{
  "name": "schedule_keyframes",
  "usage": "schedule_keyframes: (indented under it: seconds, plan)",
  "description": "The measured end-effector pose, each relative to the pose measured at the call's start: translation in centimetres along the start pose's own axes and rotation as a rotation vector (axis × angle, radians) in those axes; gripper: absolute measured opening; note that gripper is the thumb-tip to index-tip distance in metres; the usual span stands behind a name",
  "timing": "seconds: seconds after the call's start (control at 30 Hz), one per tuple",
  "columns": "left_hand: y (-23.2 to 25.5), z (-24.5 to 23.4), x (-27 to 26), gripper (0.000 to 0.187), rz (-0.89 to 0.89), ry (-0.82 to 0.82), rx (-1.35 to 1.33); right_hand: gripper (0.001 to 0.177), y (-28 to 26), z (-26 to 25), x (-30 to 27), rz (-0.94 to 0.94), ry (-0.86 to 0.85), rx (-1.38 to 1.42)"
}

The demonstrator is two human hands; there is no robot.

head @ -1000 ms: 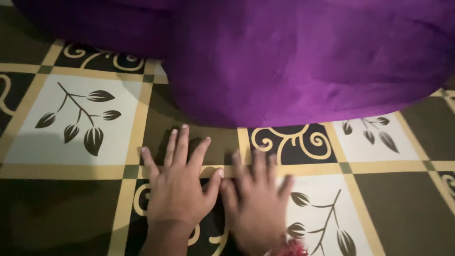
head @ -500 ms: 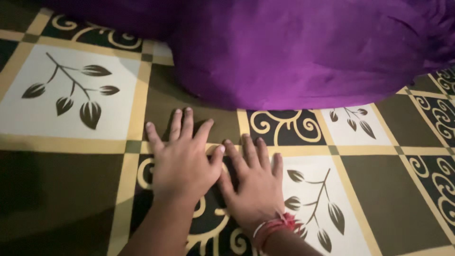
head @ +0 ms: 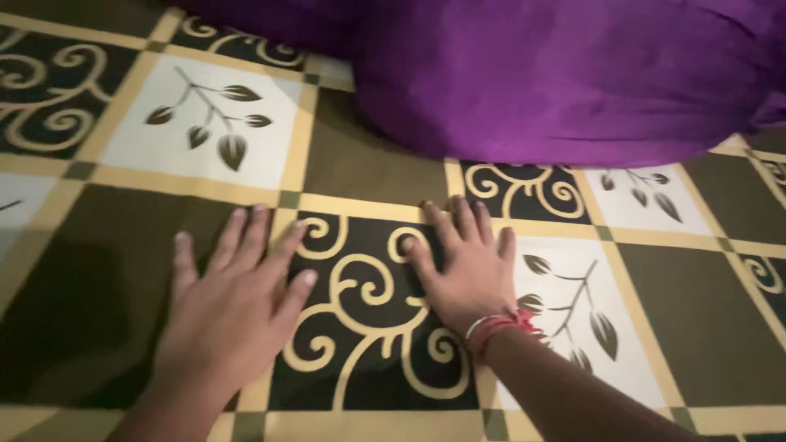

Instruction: The person straightens a purple pillow on a patterned bedspread, then wipes the bed surface with both hands. They pick up a purple drawstring bag, open it, and place the pillow inside, adjusting the bag and tying it closed.

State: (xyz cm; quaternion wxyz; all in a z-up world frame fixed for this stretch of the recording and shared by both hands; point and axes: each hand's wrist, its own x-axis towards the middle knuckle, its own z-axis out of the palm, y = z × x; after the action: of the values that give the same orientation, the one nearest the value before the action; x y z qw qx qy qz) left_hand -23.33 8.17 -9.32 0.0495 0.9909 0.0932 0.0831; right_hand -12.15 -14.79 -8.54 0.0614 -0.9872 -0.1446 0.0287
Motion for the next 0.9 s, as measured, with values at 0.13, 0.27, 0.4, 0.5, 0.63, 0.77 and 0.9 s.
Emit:
schedule_keyframes:
  seconds: [0.13,0.27,0.4,0.5,0.63,0.77,0.9]
  plan:
    - [-1.2,2.3,0.1,0.065,-0.014,-0.004,-0.006,0.074,1.6,2.8,1.9,-0.022,-0.005,-0.044]
    - [-1.1,1.7,-0.7,0.058,-0.018,-0.016,-0.074,0.078,-0.3,0.7,-0.6,-0.184,0.107,-0.006]
    - [-1.2,-0.9,-3.4,0.063,0.090,-0.077,-0.040,0.072,-8.0,-1.1,-8.9,-0.303,0.236,0.158]
    - [-3.0,-4.3,-9.0,0.062,-0.042,-0.139,0.055,0.060,-13.4,2.6,-16.2,-0.608,0.250,0.259]
    - [-7.7,-4.6,-15.5,0.059,-0.004,0.064,0.014,0.053,-12.8,5.3,-16.0,-0.776,-0.153,0.555]
    - [-11.8,0.0,-17.9,0.058,0.044,0.164,0.032,0.048,-11.1,5.1,-12.2,-0.922,-0.533,0.947]
    - [-11.8,0.9,-17.9,0.052,-0.024,0.212,0.008,0.060,-11.9,0.2,-4.9,-0.280,0.207,0.130]
